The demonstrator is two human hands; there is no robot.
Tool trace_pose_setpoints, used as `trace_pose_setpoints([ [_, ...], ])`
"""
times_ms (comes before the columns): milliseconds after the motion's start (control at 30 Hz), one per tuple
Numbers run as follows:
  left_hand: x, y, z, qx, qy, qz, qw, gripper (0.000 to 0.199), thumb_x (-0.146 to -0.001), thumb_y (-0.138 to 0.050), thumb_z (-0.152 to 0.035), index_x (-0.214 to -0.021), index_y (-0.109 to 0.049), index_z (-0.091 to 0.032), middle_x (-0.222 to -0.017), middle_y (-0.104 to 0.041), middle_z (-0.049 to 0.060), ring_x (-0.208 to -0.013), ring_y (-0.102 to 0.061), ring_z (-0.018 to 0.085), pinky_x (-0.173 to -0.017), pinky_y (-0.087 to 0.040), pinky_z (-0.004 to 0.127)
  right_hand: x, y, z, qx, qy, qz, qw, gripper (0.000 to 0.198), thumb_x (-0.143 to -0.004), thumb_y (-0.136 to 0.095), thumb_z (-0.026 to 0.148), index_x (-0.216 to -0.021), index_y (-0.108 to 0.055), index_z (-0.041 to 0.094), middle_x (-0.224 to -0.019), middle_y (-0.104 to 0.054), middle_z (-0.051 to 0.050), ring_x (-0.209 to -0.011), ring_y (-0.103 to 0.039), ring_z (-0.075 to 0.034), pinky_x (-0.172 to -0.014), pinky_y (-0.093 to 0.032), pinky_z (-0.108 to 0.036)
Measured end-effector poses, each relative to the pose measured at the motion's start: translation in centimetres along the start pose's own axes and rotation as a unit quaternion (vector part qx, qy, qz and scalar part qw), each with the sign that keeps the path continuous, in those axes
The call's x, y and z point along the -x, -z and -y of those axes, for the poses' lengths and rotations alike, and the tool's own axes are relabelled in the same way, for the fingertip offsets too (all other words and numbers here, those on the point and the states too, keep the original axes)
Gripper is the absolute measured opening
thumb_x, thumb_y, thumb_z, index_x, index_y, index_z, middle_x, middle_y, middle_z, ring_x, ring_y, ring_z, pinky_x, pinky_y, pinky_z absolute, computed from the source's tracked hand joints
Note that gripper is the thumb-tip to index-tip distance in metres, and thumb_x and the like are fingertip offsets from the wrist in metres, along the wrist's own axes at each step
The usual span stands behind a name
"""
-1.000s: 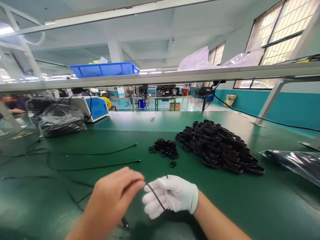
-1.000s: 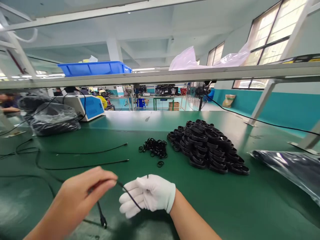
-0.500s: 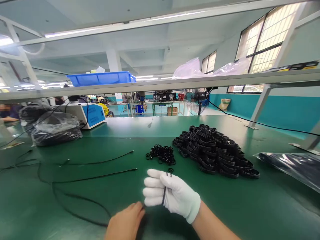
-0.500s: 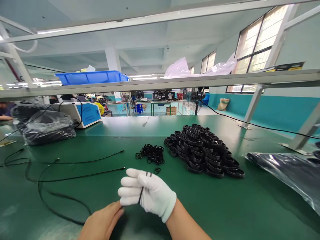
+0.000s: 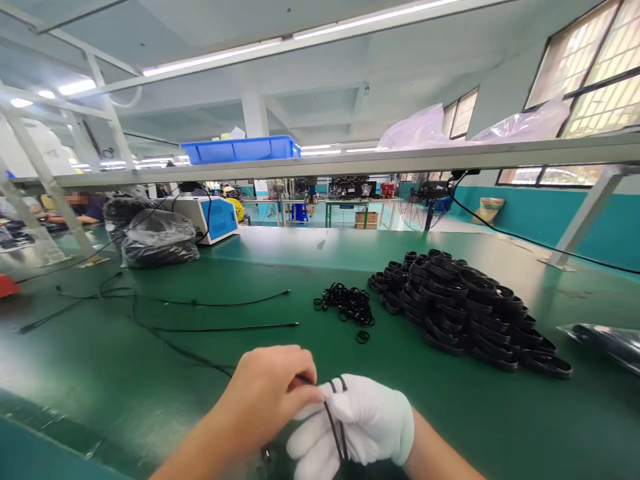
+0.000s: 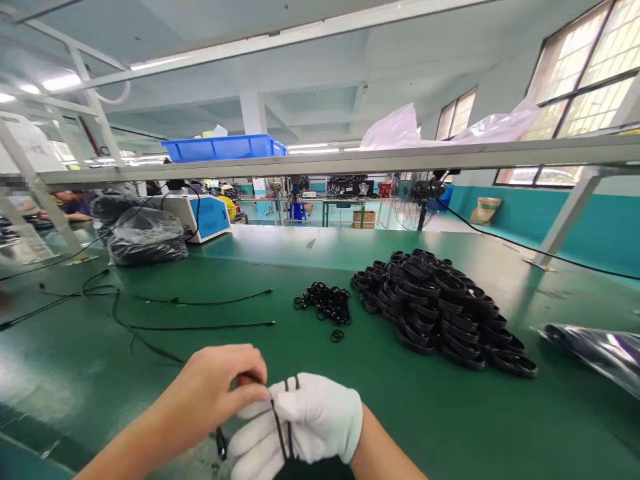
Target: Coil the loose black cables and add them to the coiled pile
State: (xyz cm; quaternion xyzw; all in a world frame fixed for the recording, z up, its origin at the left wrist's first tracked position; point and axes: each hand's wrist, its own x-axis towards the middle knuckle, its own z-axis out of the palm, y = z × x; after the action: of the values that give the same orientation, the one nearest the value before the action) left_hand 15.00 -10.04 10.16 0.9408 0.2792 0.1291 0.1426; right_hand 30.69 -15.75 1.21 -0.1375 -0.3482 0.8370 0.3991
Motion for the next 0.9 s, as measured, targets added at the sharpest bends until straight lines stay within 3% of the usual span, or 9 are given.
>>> trace_pose_setpoints([
  [100, -1.8, -0.6, 1.3, 0.193, 0.04, 0.073, 0.978, 0.01, -0.072, -0.06, -0.027, -0.067, -0.064, -0.019, -0.066, -0.063, -0.004, -0.063, -0.055, 0.012, -0.055, -0.037, 0.018, 0.1, -0.1, -0.8, -0.003, -0.015, 0.019, 1.0, 0.059, -0.064, -0.074, 0.034, -0.113, -0.055, 0.008, -0.097, -0.067, -0.016, -0.08, -0.066, -0.023, -0.086, -0.038, -0.047],
  [200, -1.6, -3.8, 3.0, 0.279, 0.05, 0.063, 0.957, 0.024, -0.08, -0.046, -0.028, -0.071, -0.065, -0.016, -0.071, -0.065, 0.0, -0.069, -0.056, 0.014, -0.061, -0.042, 0.021, 0.1, -0.2, -0.7, -0.015, 0.044, -0.006, 0.999, 0.056, -0.064, -0.074, 0.032, -0.113, -0.056, 0.012, -0.099, -0.066, -0.012, -0.086, -0.064, -0.025, -0.083, -0.04, -0.047],
  [300, -0.3, -6.3, 5.0, 0.179, 0.046, 0.014, 0.983, 0.033, -0.087, -0.035, -0.028, -0.075, -0.064, -0.018, -0.079, -0.067, 0.003, -0.076, -0.058, 0.018, -0.069, -0.044, 0.026, -0.1, -0.7, 0.3, -0.048, 0.125, -0.016, 0.991, 0.048, -0.062, -0.076, 0.033, -0.103, -0.058, 0.015, -0.085, -0.062, -0.005, -0.074, -0.06, -0.019, -0.071, -0.042, -0.039],
  [400, 1.1, -7.4, 5.7, -0.022, 0.044, -0.011, 0.999, 0.032, -0.089, -0.033, -0.024, -0.083, -0.064, -0.022, -0.085, -0.067, 0.004, -0.078, -0.059, 0.021, -0.071, -0.043, 0.03, -0.2, -1.2, 1.7, -0.106, 0.184, -0.026, 0.977, 0.035, -0.062, -0.077, 0.028, -0.086, -0.055, 0.015, -0.067, -0.044, 0.005, -0.06, -0.043, -0.008, -0.06, -0.03, -0.025],
  [500, 2.2, -8.1, 4.1, -0.168, 0.03, 0.009, 0.985, 0.029, -0.088, -0.035, -0.016, -0.084, -0.063, -0.023, -0.078, -0.068, 0.001, -0.067, -0.062, 0.02, -0.062, -0.041, 0.029, -0.3, -1.4, 2.7, -0.121, 0.223, -0.059, 0.965, 0.035, -0.062, -0.078, 0.029, -0.077, -0.048, 0.017, -0.065, -0.034, 0.006, -0.059, -0.033, -0.008, -0.057, -0.021, -0.024],
  [600, 2.7, -8.7, 1.4, -0.228, -0.009, 0.002, 0.974, 0.029, -0.087, -0.036, -0.011, -0.075, -0.061, -0.022, -0.067, -0.066, 0.0, -0.058, -0.061, 0.019, -0.054, -0.037, 0.028, -0.3, -1.0, 2.8, -0.083, 0.231, -0.12, 0.962, 0.035, -0.063, -0.077, 0.031, -0.079, -0.049, 0.017, -0.065, -0.037, 0.005, -0.059, -0.035, -0.008, -0.058, -0.023, -0.025],
  [700, 2.2, -7.9, -0.3, -0.232, -0.046, 0.01, 0.972, 0.025, -0.083, -0.042, -0.008, -0.07, -0.059, -0.02, -0.064, -0.065, 0.001, -0.054, -0.06, 0.019, -0.052, -0.034, 0.028, -0.4, -0.6, 2.1, -0.025, 0.2, -0.198, 0.959, 0.038, -0.064, -0.077, 0.031, -0.089, -0.053, 0.017, -0.07, -0.048, 0.003, -0.059, -0.042, -0.008, -0.061, -0.03, -0.027],
  [767, 1.2, -5.9, -0.5, -0.198, -0.067, 0.029, 0.977, 0.015, -0.079, -0.051, -0.011, -0.07, -0.06, -0.019, -0.068, -0.066, 0.001, -0.058, -0.06, 0.018, -0.054, -0.035, 0.028, -0.3, -0.4, 1.4, 0.012, 0.152, -0.213, 0.965, 0.042, -0.063, -0.077, 0.031, -0.095, -0.056, 0.014, -0.074, -0.056, -0.001, -0.062, -0.048, -0.009, -0.064, -0.034, -0.028],
  [900, -0.9, -0.9, 0.8, -0.016, -0.033, 0.056, 0.998, 0.005, -0.073, -0.064, -0.023, -0.069, -0.062, -0.021, -0.07, -0.064, -0.004, -0.066, -0.057, 0.014, -0.059, -0.036, 0.023, -0.1, -0.3, 0.1, 0.02, 0.031, -0.07, 0.997, 0.047, -0.067, -0.073, 0.035, -0.101, -0.059, 0.007, -0.083, -0.064, -0.012, -0.068, -0.06, -0.017, -0.071, -0.04, -0.037],
])
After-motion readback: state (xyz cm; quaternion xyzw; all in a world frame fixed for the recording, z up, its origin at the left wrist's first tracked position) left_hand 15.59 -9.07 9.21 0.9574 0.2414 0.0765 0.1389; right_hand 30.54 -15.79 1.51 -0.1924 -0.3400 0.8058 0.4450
